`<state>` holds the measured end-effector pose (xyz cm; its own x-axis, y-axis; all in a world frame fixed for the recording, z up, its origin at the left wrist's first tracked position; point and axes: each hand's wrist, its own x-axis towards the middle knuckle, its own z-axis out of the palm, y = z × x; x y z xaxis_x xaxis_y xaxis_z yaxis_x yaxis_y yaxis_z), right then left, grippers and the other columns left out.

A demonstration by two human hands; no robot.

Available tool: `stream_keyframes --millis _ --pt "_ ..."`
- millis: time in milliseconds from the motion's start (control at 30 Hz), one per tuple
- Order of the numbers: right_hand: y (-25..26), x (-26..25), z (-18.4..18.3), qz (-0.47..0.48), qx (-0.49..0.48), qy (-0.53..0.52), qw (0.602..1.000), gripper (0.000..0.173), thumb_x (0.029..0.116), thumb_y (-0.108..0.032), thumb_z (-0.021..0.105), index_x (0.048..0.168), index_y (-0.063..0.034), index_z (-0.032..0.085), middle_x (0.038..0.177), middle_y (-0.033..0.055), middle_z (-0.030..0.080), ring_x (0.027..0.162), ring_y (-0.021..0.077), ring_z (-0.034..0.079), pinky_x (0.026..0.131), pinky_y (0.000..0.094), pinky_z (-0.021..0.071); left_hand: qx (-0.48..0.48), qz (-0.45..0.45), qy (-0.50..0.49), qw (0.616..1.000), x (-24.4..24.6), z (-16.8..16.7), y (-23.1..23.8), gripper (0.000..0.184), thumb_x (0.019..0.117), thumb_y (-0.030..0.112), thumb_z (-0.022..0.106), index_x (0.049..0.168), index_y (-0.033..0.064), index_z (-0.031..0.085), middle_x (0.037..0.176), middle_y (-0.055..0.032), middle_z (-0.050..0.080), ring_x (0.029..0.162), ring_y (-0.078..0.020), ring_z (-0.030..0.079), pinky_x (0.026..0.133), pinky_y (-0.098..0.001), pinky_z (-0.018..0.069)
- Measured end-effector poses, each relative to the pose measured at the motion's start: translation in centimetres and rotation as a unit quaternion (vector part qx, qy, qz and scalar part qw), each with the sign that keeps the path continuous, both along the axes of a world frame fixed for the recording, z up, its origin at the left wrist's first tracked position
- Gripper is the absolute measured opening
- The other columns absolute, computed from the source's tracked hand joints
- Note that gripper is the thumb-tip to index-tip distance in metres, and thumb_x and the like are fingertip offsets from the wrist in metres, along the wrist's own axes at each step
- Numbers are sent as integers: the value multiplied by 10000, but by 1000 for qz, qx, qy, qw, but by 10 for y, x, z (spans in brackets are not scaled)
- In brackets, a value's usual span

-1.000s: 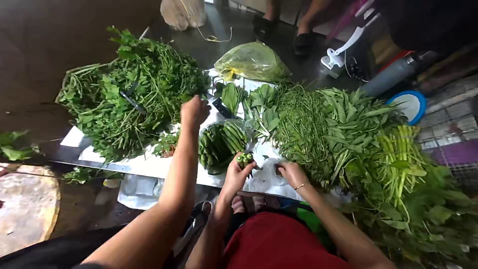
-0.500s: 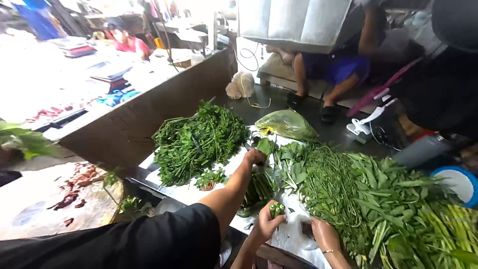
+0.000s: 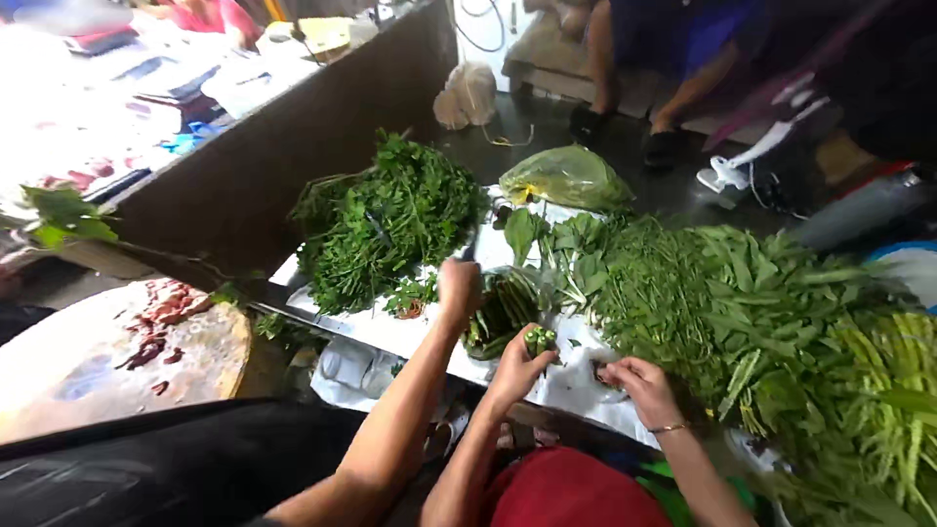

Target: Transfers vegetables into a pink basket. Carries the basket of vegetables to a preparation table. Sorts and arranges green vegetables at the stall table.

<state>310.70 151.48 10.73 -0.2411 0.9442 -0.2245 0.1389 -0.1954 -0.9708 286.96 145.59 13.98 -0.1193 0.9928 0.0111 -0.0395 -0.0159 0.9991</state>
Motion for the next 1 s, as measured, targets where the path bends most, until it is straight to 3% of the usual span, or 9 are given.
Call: stream_keyframes --millis 200,333,500,600,700,767,900,967,1000 --pt "-7 -21 17 -1 -108 212 971 194 984 -13 470 879 -10 634 829 99 740 802 219 739 785 372 624 -47 -19 27 998 3 -10 -1 272 922 58 658 1178 -13 601 946 -61 719 828 -157 711 770 -340 610" --pt "-4 -39 19 48 -66 211 974 154 943 11 540 821 -21 628 856 106 757 842 211 751 840 377 620 -51 -37 70 996 -2 -9 0 274 923 73 654 1183 -3 608 944 -51 723 815 -145 711 757 -327 611" --pt "9 -74 29 102 -4 188 977 83 925 -52 654 860 -8 678 804 43 697 774 142 689 791 335 601 -44 -35 84 995 -6 -4 3 293 918 36 650 1204 -14 607 991 -60 732 872 -138 722 825 -331 616" --pt "18 -84 43 116 -20 213 970 165 990 -63 567 935 18 701 871 61 720 802 146 696 788 342 604 -22 -20 84 996 -13 2 6 272 918 33 654 1183 -12 613 1000 -64 731 884 -140 720 833 -335 616" --pt "24 -89 61 119 -43 239 963 332 1014 -44 388 1170 64 660 1051 90 731 879 140 699 770 320 584 -13 -8 113 993 -25 19 11 286 913 47 648 1188 -21 613 1027 -65 722 920 -125 706 862 -329 597" --pt "32 -88 70 135 -14 224 965 398 987 -6 338 1248 71 629 1121 106 740 910 149 719 732 304 588 -4 -9 134 991 -32 30 14 291 919 54 641 1196 -30 613 1045 -77 716 940 -127 703 884 -334 592" --pt "51 -86 94 214 119 122 962 380 957 19 575 1334 48 618 1233 121 717 732 117 714 558 256 572 18 -13 241 970 -43 46 21 306 935 131 638 1211 -4 631 1066 -85 704 989 -139 680 931 -369 559" --pt "55 -89 116 261 186 14 947 454 918 -100 714 1353 0 632 1279 104 691 745 87 694 621 246 587 11 -20 308 951 -43 58 22 337 956 147 641 1250 -16 616 1091 -141 703 1023 -218 688 959 -438 548" --pt "55 -92 125 285 233 -49 929 492 900 -182 747 1354 -24 640 1301 112 673 853 112 712 714 264 609 -1 -25 337 941 -41 64 22 344 968 155 644 1259 -24 608 1098 -169 698 1031 -260 688 963 -467 541"
